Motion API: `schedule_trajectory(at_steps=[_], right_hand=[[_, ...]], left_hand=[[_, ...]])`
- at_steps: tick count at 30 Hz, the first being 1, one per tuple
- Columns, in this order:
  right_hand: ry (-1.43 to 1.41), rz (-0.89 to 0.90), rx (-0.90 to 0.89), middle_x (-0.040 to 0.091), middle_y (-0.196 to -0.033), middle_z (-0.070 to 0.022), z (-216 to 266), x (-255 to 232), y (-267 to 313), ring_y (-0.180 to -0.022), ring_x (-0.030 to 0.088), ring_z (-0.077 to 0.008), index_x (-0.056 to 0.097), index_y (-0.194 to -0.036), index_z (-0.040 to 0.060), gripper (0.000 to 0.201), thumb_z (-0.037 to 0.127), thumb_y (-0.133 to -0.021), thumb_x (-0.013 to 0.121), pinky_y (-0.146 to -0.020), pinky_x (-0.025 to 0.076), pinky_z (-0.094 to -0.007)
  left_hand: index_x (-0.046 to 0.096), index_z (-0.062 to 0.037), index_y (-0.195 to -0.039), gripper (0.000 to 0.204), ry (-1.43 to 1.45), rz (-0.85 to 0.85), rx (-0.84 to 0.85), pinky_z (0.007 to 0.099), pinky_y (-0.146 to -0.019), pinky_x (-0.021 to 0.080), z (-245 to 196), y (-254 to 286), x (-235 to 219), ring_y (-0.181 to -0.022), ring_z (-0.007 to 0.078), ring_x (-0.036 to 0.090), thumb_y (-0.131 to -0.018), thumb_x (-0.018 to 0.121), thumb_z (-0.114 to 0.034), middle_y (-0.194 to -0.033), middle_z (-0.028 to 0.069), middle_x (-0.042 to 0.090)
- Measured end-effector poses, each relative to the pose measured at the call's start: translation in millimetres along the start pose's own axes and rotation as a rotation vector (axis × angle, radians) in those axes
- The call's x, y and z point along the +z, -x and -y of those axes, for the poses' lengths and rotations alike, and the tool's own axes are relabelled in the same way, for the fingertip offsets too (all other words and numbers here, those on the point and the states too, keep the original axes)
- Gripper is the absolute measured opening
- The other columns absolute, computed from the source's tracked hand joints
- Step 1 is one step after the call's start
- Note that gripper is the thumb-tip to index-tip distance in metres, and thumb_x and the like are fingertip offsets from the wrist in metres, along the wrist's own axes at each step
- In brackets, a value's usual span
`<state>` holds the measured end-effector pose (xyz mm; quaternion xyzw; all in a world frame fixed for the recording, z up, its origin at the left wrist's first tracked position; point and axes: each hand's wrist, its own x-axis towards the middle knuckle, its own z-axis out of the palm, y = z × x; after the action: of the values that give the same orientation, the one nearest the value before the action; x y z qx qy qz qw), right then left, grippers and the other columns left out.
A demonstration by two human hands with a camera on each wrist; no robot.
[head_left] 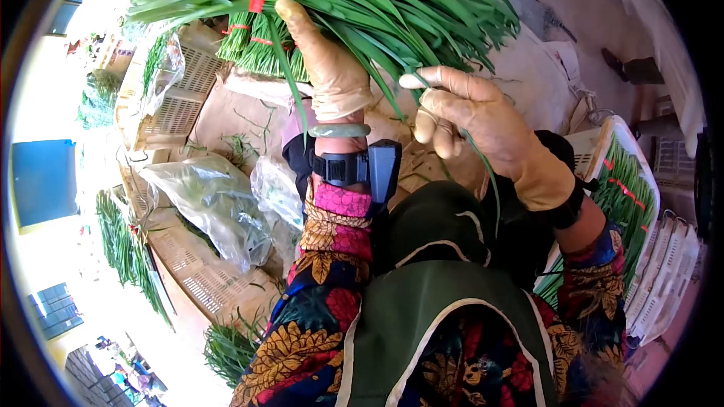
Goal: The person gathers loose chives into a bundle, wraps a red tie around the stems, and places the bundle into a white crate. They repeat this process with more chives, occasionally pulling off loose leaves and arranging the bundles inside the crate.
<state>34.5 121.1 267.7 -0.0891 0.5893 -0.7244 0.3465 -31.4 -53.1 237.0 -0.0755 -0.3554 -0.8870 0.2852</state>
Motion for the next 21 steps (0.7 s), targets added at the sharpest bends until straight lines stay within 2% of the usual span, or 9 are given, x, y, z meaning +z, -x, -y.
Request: schedule_trajectory(at_steps=[1, 5, 9, 13, 14, 15, 19, 20, 21], right_hand=[[-0.01, -0.034, -0.063, 0.061, -0.07, -0.0067, 0, 6, 2, -0.047, 0.049, -0.0083, 0.051, -0.129, -0.0042, 0.034, 0.013, -0.101, 0.043, -0.047, 0.04, -0.0212], [0.03, 0.019, -0.135, 0.053, -0.053, -0.0059, 14, 19, 29, -0.035, 0.04, -0.0079, 0.052, -0.128, -0.005, 0.035, 0.016, -0.101, 0.042, -0.04, 0.036, -0.0225], [0.042, 0.052, -0.073, 0.058, -0.06, -0.0075, 27, 6, 44, -0.039, 0.047, -0.0091, 0.05, -0.128, -0.0067, 0.039, 0.022, -0.101, 0.048, -0.036, 0.033, -0.0221], [0.123, 0.039, 0.042, 0.055, -0.06, -0.006, 40, -7, 40, -0.042, 0.044, -0.009, 0.053, -0.122, -0.007, 0.037, 0.017, -0.095, 0.047, -0.042, 0.036, -0.0225], [0.212, 0.026, -0.016, 0.055, -0.061, -0.005, 35, -9, 35, -0.042, 0.044, -0.0088, 0.052, -0.122, -0.0067, 0.036, 0.018, -0.096, 0.049, -0.041, 0.036, -0.023], [0.037, 0.136, 0.032, 0.056, -0.062, -0.0045, 20, -23, 23, -0.043, 0.046, -0.0084, 0.052, -0.122, -0.005, 0.035, 0.019, -0.096, 0.05, -0.04, 0.036, -0.0238], [0.081, 0.038, -0.201, 0.061, -0.062, -0.0082, -26, -33, -11, -0.045, 0.054, -0.0123, 0.063, -0.089, -0.0016, 0.023, 0.021, -0.094, 0.058, -0.043, 0.044, -0.0283], [-0.042, 0.003, -0.061, 0.063, -0.062, -0.0102, -11, -26, -1, -0.046, 0.058, -0.0169, 0.06, -0.082, -0.0023, 0.023, 0.017, -0.093, 0.056, -0.044, 0.046, -0.0288], [0.118, -0.023, -0.134, 0.066, -0.063, -0.0104, -11, -25, -6, -0.045, 0.06, -0.019, 0.06, -0.081, -0.0027, 0.023, 0.015, -0.093, 0.053, -0.044, 0.046, -0.03]], left_hand=[[0.044, -0.0095, -0.14, 0.071, -0.108, 0.036, -0.012, 0.0378, -0.104, 0.039, 5, -2, -5, -0.12, 0.0197, 0.048, -0.094, 0.047, -0.063, -0.136, 0.0041, 0.051], [0.045, -0.0085, -0.139, 0.072, -0.096, 0.065, -0.109, 0.0387, -0.104, 0.04, 17, 4, 0, -0.119, 0.0213, 0.051, -0.093, 0.049, -0.063, -0.134, 0.0062, 0.052], [0.046, -0.0075, -0.138, 0.072, -0.09, 0.073, -0.192, 0.0395, -0.103, 0.042, 25, 12, 5, -0.118, 0.0229, 0.053, -0.092, 0.051, -0.062, -0.132, 0.0084, 0.054], [0.047, -0.0065, -0.137, 0.073, -0.112, 0.066, -0.25, 0.0404, -0.102, 0.044, 25, 21, 4, -0.117, 0.0244, 0.055, -0.09, 0.053, -0.062, -0.13, 0.0105, 0.056], [0.047, -0.0062, -0.137, 0.073, -0.131, 0.051, -0.257, 0.0406, -0.102, 0.045, 20, 20, 1, -0.116, 0.0248, 0.055, -0.09, 0.053, -0.062, -0.13, 0.011, 0.056], [0.046, -0.0063, -0.138, 0.074, -0.177, 0.05, -0.258, 0.0407, -0.103, 0.042, 25, 20, -2, -0.119, 0.0249, 0.053, -0.091, 0.053, -0.062, -0.132, 0.0106, 0.054], [0.04, -0.0068, -0.143, 0.075, -0.277, -0.017, -0.319, 0.0411, -0.11, 0.034, 42, 29, 0, -0.129, 0.025, 0.042, -0.092, 0.051, -0.061, -0.143, 0.0088, 0.045], [0.038, -0.0069, -0.145, 0.076, -0.262, -0.047, -0.351, 0.0412, -0.111, 0.032, 45, 35, 1, -0.132, 0.025, 0.04, -0.092, 0.05, -0.061, -0.145, 0.0084, 0.043], [0.038, -0.0066, -0.145, 0.075, -0.21, -0.1, -0.389, 0.0416, -0.113, 0.03, 48, 37, 6, -0.134, 0.0254, 0.037, -0.093, 0.05, -0.06, -0.147, 0.0091, 0.041]])
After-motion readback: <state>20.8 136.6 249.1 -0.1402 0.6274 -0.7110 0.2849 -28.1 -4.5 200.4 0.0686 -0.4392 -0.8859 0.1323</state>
